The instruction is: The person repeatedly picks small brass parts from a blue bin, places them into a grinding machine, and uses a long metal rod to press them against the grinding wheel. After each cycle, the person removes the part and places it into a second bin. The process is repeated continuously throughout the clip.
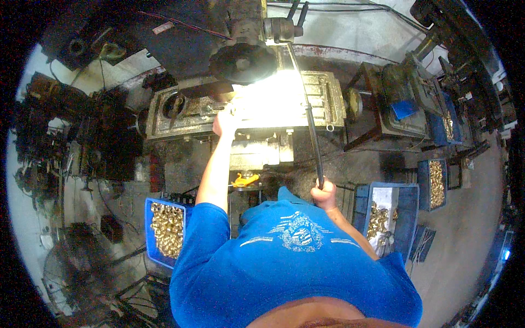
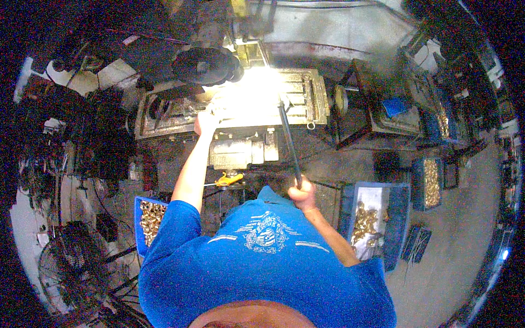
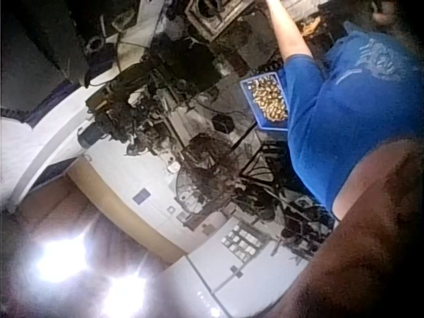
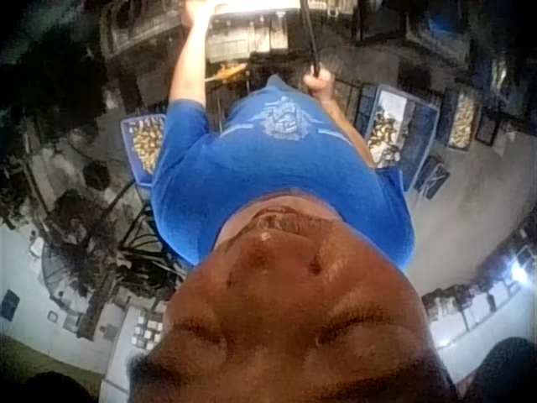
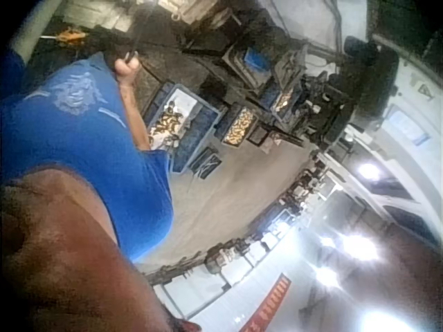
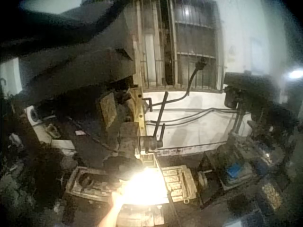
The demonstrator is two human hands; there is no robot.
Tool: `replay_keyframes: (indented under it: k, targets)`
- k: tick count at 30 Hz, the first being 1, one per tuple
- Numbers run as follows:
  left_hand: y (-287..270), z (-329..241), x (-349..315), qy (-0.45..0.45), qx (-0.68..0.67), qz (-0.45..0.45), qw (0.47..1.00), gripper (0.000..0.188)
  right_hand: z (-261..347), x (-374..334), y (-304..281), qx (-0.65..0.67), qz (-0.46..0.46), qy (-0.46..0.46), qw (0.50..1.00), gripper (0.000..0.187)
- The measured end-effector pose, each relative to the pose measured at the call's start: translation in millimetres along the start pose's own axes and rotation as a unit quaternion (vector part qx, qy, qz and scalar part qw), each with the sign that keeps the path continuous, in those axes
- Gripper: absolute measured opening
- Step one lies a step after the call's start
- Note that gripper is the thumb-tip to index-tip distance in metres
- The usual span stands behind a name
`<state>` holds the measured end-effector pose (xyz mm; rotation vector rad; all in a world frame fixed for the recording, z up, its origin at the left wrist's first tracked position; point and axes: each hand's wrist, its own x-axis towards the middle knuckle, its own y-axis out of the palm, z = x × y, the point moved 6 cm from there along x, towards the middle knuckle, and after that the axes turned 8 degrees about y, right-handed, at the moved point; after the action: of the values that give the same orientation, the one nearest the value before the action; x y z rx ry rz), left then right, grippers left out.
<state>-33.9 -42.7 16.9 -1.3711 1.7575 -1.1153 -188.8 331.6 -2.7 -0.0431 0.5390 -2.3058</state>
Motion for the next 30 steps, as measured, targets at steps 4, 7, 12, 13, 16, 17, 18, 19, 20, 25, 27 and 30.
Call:
replay_keyframes:
  k: [4, 7, 12, 13, 16, 17, 18, 19, 20, 25, 27, 30]
  targets:
    - [4, 2, 3, 0.017, 0.014, 0.014, 1.0, 0.034, -5, 2, 1, 0.007, 0.009, -0.012, 1.0, 0.011]
    - [-1, -1, 0, 0.002, 0.009, 0.014, 1.0, 0.035, 8, 1, -1, -0.023, 0.001, -0.046, 0.999, 0.011]
    - [-3, -4, 1, 0.02, 0.005, -0.015, 1.0, 0.044, -6, 4, 2, -0.016, 0.004, -0.048, 0.999, 0.011]
    - [-3, -4, 0, 0.007, -0.004, -0.01, 1.0, 0.045, -9, 5, 3, -0.024, 0.006, -0.057, 0.998, 0.01]
    - [-6, -3, -2, -0.017, -0.02, 0.002, 1.0, 0.047, -9, 5, 2, -0.025, -0.01, -0.049, 0.998, 0.009]
    - [-6, -3, -2, -0.016, -0.018, 0.004, 1.0, 0.047, -9, 5, 3, -0.022, -0.007, -0.047, 0.999, 0.009]
    - [-7, -4, -2, -0.015, -0.016, 0.005, 1.0, 0.047, -10, 5, 3, -0.02, -0.004, -0.044, 0.999, 0.009]
    - [-7, -3, -2, -0.017, -0.018, 0.004, 1.0, 0.047, -9, 5, 3, -0.017, -0.001, -0.042, 0.999, 0.009]
    - [-7, -2, -2, -0.02, -0.019, 0.002, 1.0, 0.047, -7, 5, 2, -0.015, -0.004, -0.042, 0.999, 0.009]
    - [-6, -5, -4, 0.015, -0.001, 0.004, 1.0, 0.032, -6, 6, 3, -0.014, -0.038, -0.051, 0.998, 0.011]
    - [-8, -8, -5, 0.017, -0.001, -0.003, 1.0, 0.032, -5, 6, 2, -0.02, -0.036, -0.047, 0.998, 0.01]
    - [-7, -8, -4, 0.024, 0.017, 0.009, 1.0, 0.032, -6, 6, 3, -0.012, -0.033, -0.033, 0.999, 0.011]
